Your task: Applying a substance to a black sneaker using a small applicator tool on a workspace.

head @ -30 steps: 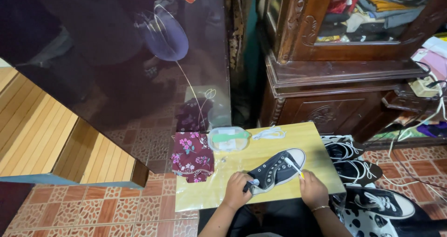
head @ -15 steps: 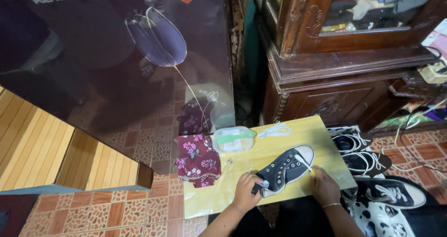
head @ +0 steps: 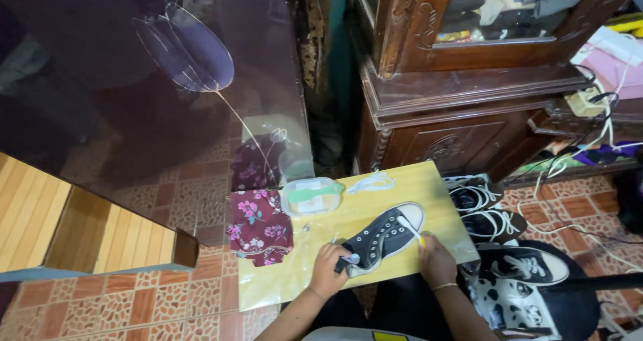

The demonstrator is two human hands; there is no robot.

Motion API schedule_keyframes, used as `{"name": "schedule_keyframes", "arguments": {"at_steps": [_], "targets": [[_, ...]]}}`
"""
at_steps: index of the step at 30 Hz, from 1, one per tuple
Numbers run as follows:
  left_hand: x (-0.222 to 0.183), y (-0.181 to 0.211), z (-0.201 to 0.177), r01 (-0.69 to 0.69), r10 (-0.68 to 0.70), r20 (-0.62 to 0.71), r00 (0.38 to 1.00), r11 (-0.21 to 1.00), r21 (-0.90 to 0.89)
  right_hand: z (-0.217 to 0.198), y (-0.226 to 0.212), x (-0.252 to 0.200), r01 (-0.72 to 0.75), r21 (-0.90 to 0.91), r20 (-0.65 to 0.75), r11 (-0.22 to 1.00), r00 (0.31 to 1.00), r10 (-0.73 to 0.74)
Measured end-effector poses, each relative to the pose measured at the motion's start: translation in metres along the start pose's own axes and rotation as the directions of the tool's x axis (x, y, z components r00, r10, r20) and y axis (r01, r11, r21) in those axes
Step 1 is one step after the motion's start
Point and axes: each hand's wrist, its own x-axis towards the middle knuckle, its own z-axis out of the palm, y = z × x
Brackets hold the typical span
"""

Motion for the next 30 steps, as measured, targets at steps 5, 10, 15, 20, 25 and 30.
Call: {"name": "schedule_keyframes", "arguments": {"at_steps": [5,10,15,20,25,30], "targets": [[0.003,0.002,0.001,-0.012,0.013,-0.041,0.999,1.0,0.02,-0.004,0.0,0.003,0.156,-0.001,-0.082,0.988,0.984,-0.156],[-0.003,-0.002,0.009,0.026,-0.023,-0.1,0.995,0.999,0.026,-0.01,0.001,0.001,0.176,0.06,-0.006,0.983,0.984,-0.176],[-0.002,-0.007,0.012,0.126,-0.115,-0.143,0.983,0.99,0.07,-0.004,0.008,0.004,0.233,-0.026,0.026,0.972,0.972,-0.232],[0.001,-0.002,0.013,0.161,-0.137,-0.203,0.97,0.981,0.107,-0.013,0.012,0.005,0.291,0.008,0.05,0.957,0.955,-0.291],[0.007,0.01,0.008,0.148,-0.107,-0.245,0.964,0.976,0.158,-0.015,0.015,0.007,0.312,0.061,0.091,0.948,0.944,-0.317],[0.007,0.013,0.008,0.191,-0.144,-0.251,0.957,0.966,0.174,-0.017,0.016,0.008,0.325,0.056,0.127,0.944,0.936,-0.329]]}}
